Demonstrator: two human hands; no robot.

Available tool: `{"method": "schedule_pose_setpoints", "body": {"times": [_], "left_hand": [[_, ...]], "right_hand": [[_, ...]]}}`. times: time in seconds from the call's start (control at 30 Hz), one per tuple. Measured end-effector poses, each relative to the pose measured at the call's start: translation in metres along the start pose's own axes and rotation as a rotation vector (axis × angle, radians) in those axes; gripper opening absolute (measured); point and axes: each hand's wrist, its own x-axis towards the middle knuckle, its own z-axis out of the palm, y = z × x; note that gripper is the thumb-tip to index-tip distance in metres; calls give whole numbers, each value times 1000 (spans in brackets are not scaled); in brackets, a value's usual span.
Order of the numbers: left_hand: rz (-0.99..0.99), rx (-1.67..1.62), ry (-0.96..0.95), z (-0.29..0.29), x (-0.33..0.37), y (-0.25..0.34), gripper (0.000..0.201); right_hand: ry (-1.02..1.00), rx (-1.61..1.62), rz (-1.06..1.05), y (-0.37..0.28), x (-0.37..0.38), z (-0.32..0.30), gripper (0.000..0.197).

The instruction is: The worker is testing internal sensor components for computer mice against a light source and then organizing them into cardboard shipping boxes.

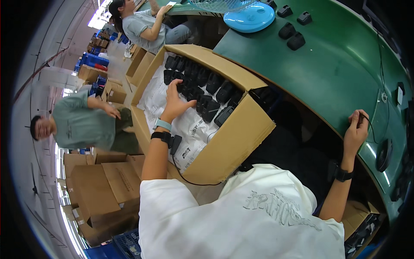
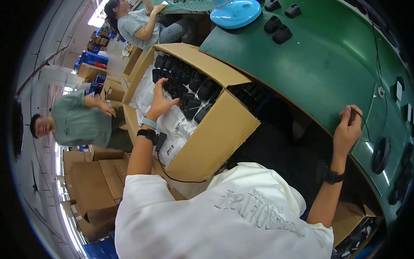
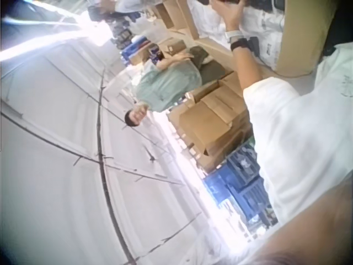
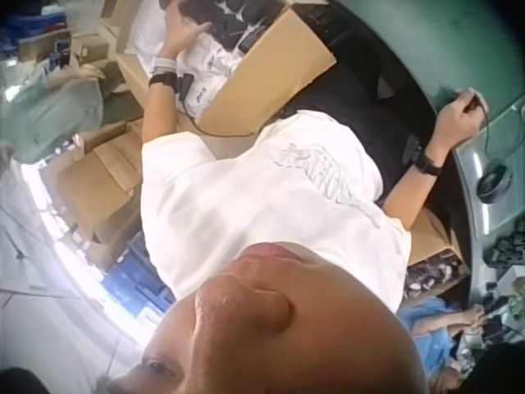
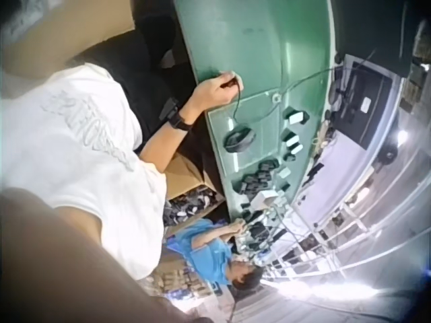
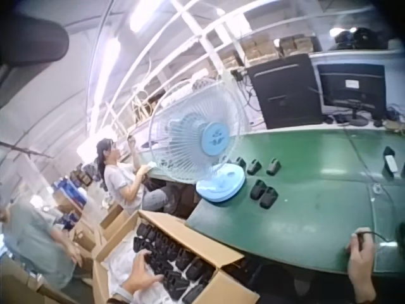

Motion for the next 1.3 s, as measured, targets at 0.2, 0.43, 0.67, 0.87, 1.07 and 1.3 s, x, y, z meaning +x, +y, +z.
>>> {"method": "schedule_pose_setpoints", "body": {"times": [0.2, 0.43, 0.67, 0.87, 1.07, 1.3], "left_hand": [[-70, -209, -20, -8, -4, 3, 87], [-16, -271, 291, -34, 78, 125, 29], [581, 49, -14, 103, 195, 307, 42], [343, -37, 107, 174, 245, 307, 49], [191, -100, 109, 192, 233, 324, 53], [210, -6, -153, 170, 244, 302, 58]], "right_hand": [[-1, 64, 32, 2, 1, -3, 20], [18, -91, -5, -12, -3, -1, 17], [20, 27, -1, -25, -4, -2, 17], [13, -20, -35, -22, 2, 2, 16], [5, -28, -18, -11, -4, -3, 18], [-50, -100, -34, -17, -3, 6, 18]]}}
